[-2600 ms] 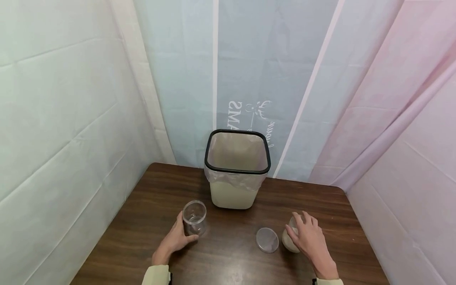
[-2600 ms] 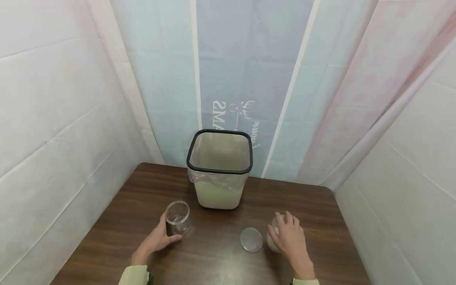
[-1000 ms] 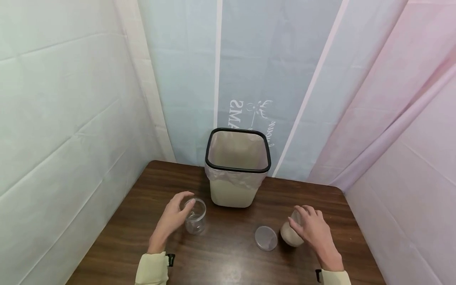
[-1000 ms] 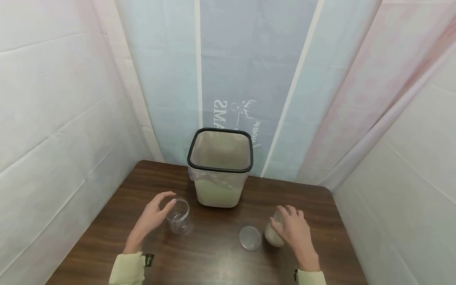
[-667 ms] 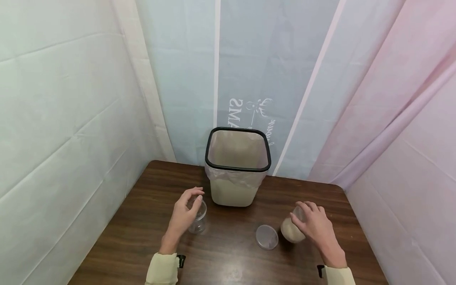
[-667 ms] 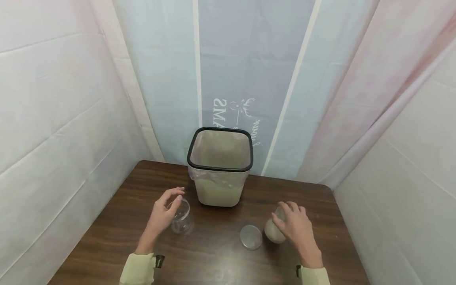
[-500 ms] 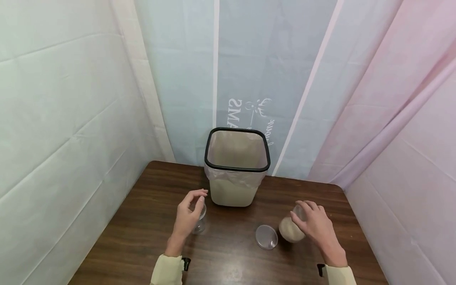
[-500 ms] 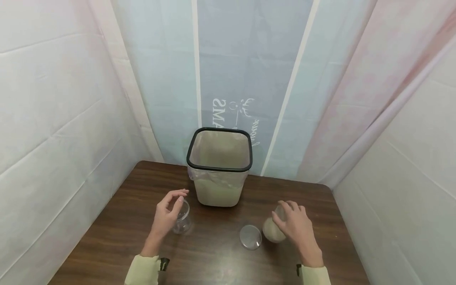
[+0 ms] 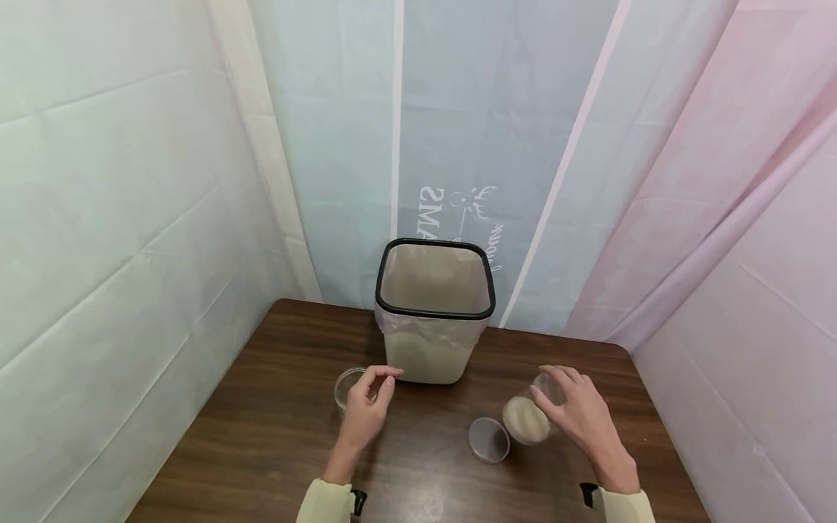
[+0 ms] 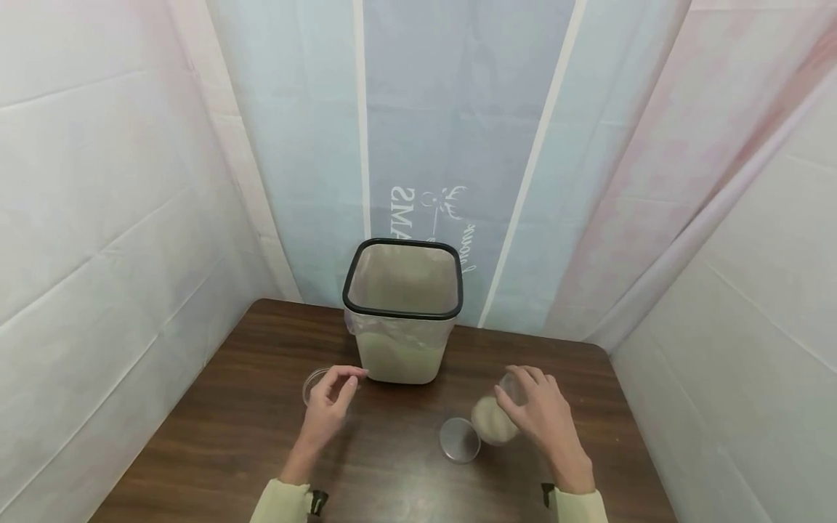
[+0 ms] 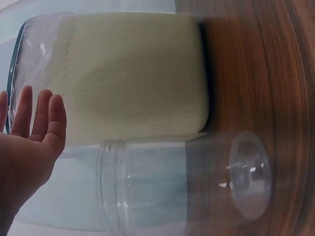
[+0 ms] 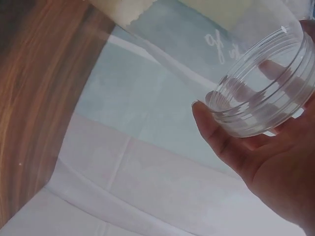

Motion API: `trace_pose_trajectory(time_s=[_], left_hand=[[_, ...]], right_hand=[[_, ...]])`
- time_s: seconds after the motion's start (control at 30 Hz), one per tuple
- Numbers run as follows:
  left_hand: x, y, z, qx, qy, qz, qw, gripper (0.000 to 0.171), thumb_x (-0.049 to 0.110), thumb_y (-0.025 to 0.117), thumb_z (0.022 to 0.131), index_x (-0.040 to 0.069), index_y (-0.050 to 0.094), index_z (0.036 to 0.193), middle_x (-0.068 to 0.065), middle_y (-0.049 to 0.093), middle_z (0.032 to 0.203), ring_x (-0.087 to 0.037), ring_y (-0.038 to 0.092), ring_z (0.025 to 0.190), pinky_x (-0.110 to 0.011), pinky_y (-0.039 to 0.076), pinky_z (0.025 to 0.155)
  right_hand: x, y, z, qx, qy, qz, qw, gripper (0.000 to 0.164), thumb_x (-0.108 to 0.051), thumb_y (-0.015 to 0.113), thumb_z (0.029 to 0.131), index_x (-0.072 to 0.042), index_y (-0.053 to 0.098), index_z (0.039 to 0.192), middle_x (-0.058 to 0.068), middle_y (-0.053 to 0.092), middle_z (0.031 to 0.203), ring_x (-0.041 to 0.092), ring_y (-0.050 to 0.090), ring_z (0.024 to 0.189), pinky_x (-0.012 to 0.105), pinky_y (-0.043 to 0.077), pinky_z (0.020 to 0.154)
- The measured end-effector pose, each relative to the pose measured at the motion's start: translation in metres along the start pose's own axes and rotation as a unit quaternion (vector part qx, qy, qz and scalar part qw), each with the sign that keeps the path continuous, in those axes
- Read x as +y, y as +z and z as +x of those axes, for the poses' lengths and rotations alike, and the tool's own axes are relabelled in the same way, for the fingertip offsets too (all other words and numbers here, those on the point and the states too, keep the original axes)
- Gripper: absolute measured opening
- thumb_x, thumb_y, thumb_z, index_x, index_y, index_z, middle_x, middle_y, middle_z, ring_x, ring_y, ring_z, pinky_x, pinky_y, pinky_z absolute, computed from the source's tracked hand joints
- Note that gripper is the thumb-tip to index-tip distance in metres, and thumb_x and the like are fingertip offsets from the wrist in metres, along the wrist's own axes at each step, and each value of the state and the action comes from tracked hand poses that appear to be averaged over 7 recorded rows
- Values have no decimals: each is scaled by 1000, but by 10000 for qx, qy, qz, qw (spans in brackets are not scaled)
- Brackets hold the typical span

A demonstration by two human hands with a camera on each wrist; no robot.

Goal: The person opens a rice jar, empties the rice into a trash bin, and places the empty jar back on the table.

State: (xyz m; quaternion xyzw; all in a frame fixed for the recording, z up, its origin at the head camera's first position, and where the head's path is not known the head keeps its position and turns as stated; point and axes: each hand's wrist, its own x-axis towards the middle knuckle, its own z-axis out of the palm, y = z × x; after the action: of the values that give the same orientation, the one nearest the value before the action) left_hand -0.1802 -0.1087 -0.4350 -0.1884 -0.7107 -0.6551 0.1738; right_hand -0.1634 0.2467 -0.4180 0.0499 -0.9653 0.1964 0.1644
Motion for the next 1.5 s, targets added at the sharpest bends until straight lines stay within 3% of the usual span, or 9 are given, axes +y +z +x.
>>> trace_pose_trajectory(time_s=[0.23, 0.43, 0.63, 0.83, 1.0, 1.1, 1.33, 1.5], left_hand=[[-35, 13, -6, -283, -62, -488, 9984, 13, 3, 55, 99, 2, 62, 109, -21, 67, 107, -4, 62, 95, -19, 51, 74], [-39, 37, -13, -483, -630, -652, 9947, 12, 4, 56, 98, 1, 61, 109, -20, 67, 107, -22, 67, 101, -20, 53, 83], [-26, 55, -22, -673, -1021, -278, 9921, 16, 5, 56, 98, -2, 60, 113, -12, 67, 111, -28, 66, 104, -26, 55, 83], [-15, 60, -21, -1022, -1155, -605, 9862, 19, 5, 51, 101, -7, 56, 115, -19, 65, 113, -33, 66, 106, -24, 55, 86], [-15, 64, -21, -1440, -1407, -688, 9771, 24, 8, 45, 104, -9, 53, 119, -22, 64, 117, -30, 65, 108, -35, 57, 84], [-14, 66, -19, -1505, -1369, -612, 9772, 26, 11, 44, 105, -7, 51, 122, -20, 64, 120, -25, 66, 109, -39, 57, 85], [-8, 71, -13, -1731, -1289, -581, 9747, 29, 15, 36, 107, -1, 46, 129, -19, 61, 125, -29, 64, 115, -47, 55, 89], [-1, 74, -13, -1764, -1217, -491, 9755, 30, 12, 34, 108, -2, 44, 132, -19, 61, 124, -23, 63, 111, -34, 55, 86]], right_hand=[[-10, -6, 4, 293, -324, 327, 9985, 39, -29, 72, 87, -7, 67, 118, 15, 66, 117, 40, 60, 106, 58, 48, 84], [-16, -12, 9, 311, -523, 439, 9972, 38, -26, 73, 87, -8, 66, 119, 12, 66, 117, 36, 60, 108, 56, 47, 86], [-24, -14, 13, 367, -757, 586, 9947, 36, -24, 76, 85, -13, 67, 118, 4, 67, 118, 26, 60, 111, 47, 46, 88], [-38, -17, 15, 452, -967, 675, 9920, 37, -23, 77, 83, -16, 67, 118, 0, 67, 117, 23, 60, 109, 43, 47, 87], [-47, -21, 15, 604, -1136, 748, 9889, 39, -20, 79, 81, -16, 67, 117, -2, 67, 116, 19, 60, 109, 29, 44, 89], [-53, -26, 18, 669, -1268, 824, 9862, 41, -19, 79, 80, -16, 67, 119, -3, 67, 118, 17, 59, 110, 21, 42, 91], [-64, -34, 27, 582, -1330, 1282, 9811, 43, -16, 79, 81, -15, 66, 121, -4, 66, 118, 7, 57, 111, 8, 37, 93], [-67, -36, 31, 482, -1361, 1587, 9767, 42, -16, 79, 82, -15, 66, 122, -4, 66, 119, 2, 57, 112, 6, 37, 93]])
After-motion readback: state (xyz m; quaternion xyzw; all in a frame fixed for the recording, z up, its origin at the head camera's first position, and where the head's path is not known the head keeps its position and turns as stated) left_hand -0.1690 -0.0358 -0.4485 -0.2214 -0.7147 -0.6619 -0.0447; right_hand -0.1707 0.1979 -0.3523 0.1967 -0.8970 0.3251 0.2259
